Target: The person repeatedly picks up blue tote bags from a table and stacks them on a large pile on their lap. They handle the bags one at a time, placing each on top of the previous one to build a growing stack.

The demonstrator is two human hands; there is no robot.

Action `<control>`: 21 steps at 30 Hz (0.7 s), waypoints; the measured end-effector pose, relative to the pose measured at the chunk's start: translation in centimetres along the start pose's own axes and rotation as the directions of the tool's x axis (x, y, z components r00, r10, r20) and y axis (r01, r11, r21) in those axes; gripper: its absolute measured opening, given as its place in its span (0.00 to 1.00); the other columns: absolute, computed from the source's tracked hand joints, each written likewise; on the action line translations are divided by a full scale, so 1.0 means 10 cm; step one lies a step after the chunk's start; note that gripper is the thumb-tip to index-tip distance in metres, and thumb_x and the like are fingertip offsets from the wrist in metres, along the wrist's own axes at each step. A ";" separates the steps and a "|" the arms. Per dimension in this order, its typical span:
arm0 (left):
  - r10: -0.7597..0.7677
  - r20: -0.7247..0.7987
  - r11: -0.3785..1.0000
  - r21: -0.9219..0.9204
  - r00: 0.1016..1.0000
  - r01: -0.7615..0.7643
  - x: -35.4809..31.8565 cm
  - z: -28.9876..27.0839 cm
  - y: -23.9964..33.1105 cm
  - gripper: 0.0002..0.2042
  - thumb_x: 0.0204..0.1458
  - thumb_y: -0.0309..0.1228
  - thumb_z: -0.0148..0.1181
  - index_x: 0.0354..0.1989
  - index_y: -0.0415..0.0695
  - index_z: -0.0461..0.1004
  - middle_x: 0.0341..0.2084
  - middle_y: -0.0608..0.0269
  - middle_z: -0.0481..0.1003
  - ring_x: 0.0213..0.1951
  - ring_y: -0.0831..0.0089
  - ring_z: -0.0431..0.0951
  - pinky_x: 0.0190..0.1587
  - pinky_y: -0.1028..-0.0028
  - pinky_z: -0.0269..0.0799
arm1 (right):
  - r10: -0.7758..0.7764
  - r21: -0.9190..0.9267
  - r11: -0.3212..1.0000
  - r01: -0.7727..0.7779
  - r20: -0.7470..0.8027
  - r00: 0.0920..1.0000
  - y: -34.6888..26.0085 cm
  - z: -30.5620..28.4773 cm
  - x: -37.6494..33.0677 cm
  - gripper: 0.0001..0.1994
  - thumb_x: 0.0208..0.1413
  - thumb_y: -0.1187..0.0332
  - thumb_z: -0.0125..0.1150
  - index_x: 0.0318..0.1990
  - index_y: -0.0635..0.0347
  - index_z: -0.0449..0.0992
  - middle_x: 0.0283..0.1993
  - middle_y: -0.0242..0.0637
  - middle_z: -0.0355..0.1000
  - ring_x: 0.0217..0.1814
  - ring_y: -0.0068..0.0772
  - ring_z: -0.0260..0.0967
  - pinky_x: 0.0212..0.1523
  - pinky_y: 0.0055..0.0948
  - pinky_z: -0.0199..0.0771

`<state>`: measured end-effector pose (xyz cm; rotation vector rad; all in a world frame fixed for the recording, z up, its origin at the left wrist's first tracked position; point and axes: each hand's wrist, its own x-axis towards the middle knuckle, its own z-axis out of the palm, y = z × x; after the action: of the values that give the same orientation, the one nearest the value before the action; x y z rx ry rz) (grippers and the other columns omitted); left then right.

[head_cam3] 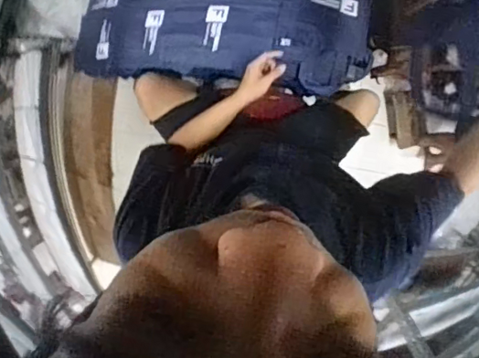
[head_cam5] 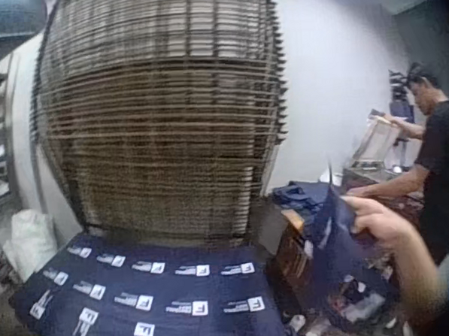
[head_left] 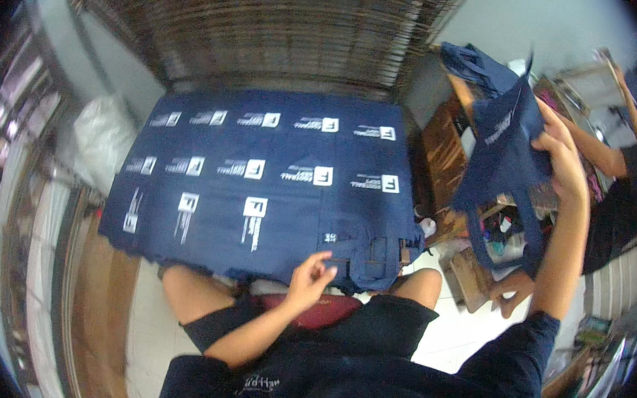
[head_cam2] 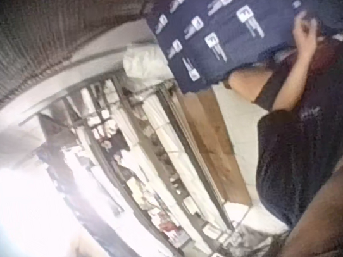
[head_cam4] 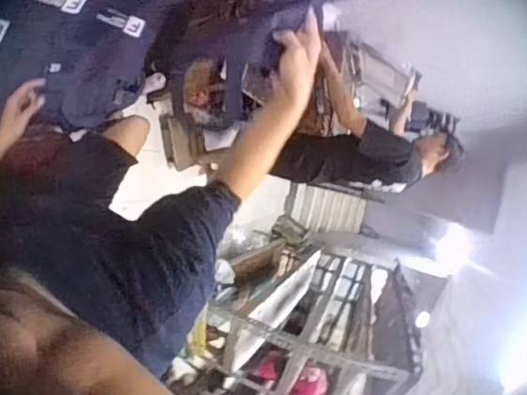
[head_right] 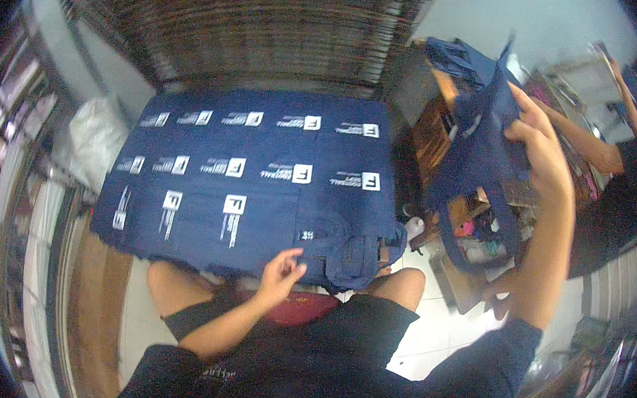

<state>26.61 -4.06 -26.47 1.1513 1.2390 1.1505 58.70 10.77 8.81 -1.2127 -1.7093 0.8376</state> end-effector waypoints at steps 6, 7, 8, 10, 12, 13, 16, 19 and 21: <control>0.113 -0.023 0.985 -0.128 0.993 -0.115 0.33 0.03 0.14 0.30 0.46 0.24 0.58 0.60 0.49 0.57 0.47 0.61 0.66 0.49 0.71 0.67 0.46 0.71 0.68 | 0.146 -0.596 0.763 0.250 0.536 0.831 -0.86 0.40 -0.52 0.32 0.31 0.82 0.53 0.54 0.71 0.66 0.53 0.48 0.68 0.58 0.40 0.64 0.59 0.32 0.59; 0.116 -0.010 0.975 -0.187 0.993 -0.115 0.33 0.02 0.14 0.33 0.45 0.22 0.57 0.62 0.51 0.54 0.52 0.59 0.63 0.53 0.68 0.64 0.47 0.68 0.68 | 0.160 -0.569 0.745 0.348 0.659 0.735 -1.01 0.54 -0.49 0.31 0.31 0.82 0.52 0.53 0.73 0.66 0.49 0.51 0.71 0.53 0.41 0.68 0.54 0.31 0.63; 0.131 0.041 0.960 -0.253 0.991 -0.117 0.36 0.06 0.17 0.36 0.44 0.21 0.56 0.64 0.52 0.50 0.57 0.56 0.59 0.58 0.64 0.61 0.49 0.65 0.68 | 0.204 -0.556 0.781 0.284 0.657 0.726 -1.13 0.54 -0.54 0.30 0.32 0.82 0.51 0.52 0.74 0.66 0.47 0.52 0.71 0.52 0.41 0.69 0.53 0.31 0.64; 0.098 0.138 0.925 -0.377 0.986 -0.039 0.35 0.11 0.23 0.39 0.42 0.20 0.55 0.65 0.54 0.46 0.61 0.55 0.53 0.62 0.61 0.55 0.51 0.60 0.67 | 0.204 -0.519 0.819 0.243 0.660 0.723 -1.26 0.54 -0.63 0.29 0.33 0.81 0.51 0.51 0.75 0.67 0.46 0.53 0.71 0.50 0.40 0.70 0.52 0.31 0.65; 0.039 0.128 0.869 -0.494 0.991 0.030 0.26 -0.02 0.22 0.40 0.42 0.20 0.54 0.66 0.54 0.44 0.64 0.54 0.49 0.64 0.57 0.52 0.53 0.57 0.66 | 0.057 -0.396 0.851 0.345 0.722 0.690 -1.10 0.54 -0.54 0.28 0.33 0.81 0.51 0.50 0.76 0.67 0.45 0.53 0.72 0.50 0.39 0.70 0.52 0.30 0.64; 0.003 0.112 0.819 -0.570 0.994 0.061 0.21 -0.09 0.20 0.40 0.42 0.21 0.54 0.66 0.52 0.44 0.64 0.54 0.50 0.64 0.56 0.52 0.53 0.56 0.66 | 0.053 -0.375 0.865 0.334 0.729 0.682 -1.03 0.56 -0.47 0.28 0.33 0.81 0.50 0.51 0.75 0.67 0.45 0.52 0.72 0.50 0.39 0.70 0.53 0.31 0.64; 0.037 0.230 0.577 -0.799 0.973 0.167 0.14 -0.28 0.12 0.38 0.43 0.22 0.55 0.65 0.48 0.45 0.62 0.53 0.53 0.62 0.53 0.55 0.54 0.52 0.65 | 0.087 -0.372 0.894 0.252 0.694 0.714 -0.87 0.55 -0.41 0.28 0.35 0.83 0.49 0.52 0.73 0.66 0.48 0.48 0.71 0.52 0.38 0.69 0.56 0.32 0.62; 0.071 0.230 0.485 -0.858 0.970 0.168 -0.07 -0.51 0.03 0.33 0.48 0.23 0.52 0.63 0.47 0.46 0.55 0.54 0.61 0.55 0.58 0.65 0.47 0.55 0.72 | 0.160 -0.352 0.931 0.102 0.642 0.749 -0.43 0.58 -0.29 0.28 0.37 0.84 0.49 0.53 0.71 0.66 0.53 0.45 0.68 0.58 0.34 0.63 0.61 0.31 0.56; 0.088 0.191 0.554 -0.825 0.978 0.111 -0.27 -0.60 0.15 0.30 0.48 0.24 0.53 0.61 0.44 0.50 0.51 0.55 0.65 0.50 0.61 0.70 0.43 0.57 0.75 | 0.250 -0.321 0.946 -0.057 0.602 0.758 -0.08 0.64 -0.21 0.28 0.38 0.85 0.49 0.54 0.70 0.65 0.56 0.43 0.65 0.62 0.33 0.58 0.63 0.30 0.52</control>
<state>20.63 -6.58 -24.77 0.4856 0.3814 1.3382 52.87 8.19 6.36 -1.3689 -2.3688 1.2427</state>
